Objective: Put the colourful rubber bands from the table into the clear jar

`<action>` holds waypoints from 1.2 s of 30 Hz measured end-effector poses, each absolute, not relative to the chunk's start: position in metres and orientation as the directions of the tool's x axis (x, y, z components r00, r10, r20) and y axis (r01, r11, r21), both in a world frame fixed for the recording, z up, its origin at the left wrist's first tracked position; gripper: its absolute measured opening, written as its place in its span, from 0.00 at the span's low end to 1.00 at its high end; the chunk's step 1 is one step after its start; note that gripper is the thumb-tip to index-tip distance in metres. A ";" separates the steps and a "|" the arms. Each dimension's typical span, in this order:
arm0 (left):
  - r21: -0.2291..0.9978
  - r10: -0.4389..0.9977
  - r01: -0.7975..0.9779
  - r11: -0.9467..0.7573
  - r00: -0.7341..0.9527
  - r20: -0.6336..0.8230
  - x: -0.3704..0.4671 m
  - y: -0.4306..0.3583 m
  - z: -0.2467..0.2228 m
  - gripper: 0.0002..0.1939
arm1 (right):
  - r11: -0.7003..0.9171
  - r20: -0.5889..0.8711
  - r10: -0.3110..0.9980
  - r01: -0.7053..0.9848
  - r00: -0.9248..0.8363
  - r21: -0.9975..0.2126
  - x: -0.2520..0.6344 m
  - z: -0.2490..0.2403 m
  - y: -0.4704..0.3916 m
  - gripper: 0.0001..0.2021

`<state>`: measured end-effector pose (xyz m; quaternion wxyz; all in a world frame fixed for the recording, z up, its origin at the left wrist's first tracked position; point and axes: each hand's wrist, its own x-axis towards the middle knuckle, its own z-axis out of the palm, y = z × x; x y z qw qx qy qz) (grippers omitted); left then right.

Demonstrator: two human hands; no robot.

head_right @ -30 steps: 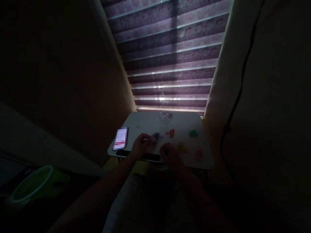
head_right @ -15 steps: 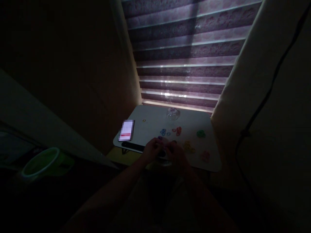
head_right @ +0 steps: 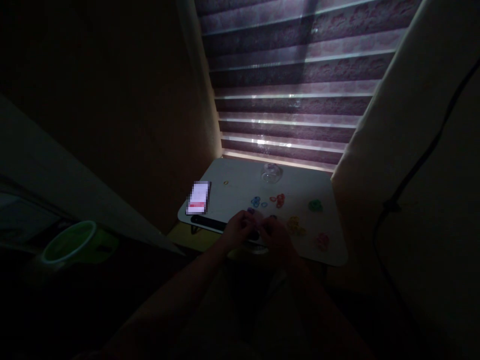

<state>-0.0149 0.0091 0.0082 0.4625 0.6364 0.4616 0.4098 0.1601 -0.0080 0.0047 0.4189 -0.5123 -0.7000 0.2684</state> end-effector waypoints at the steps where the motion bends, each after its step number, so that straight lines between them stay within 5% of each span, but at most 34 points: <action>1: 0.967 0.965 0.206 -0.152 0.241 0.100 -0.015 0.009 0.007 0.08 | 0.325 0.308 0.944 0.492 -0.117 -0.808 0.160 0.005 -0.008 0.10; 11: 0.912 0.921 0.322 -0.252 0.370 0.124 -0.020 0.008 0.005 0.14 | 0.321 0.324 0.942 0.509 -0.086 -0.799 0.163 0.002 -0.007 0.11; 36: 0.929 0.961 0.330 -0.168 0.267 0.079 -0.016 0.009 0.010 0.12 | 0.372 0.336 0.927 0.491 -0.163 -0.788 0.164 0.000 -0.009 0.12</action>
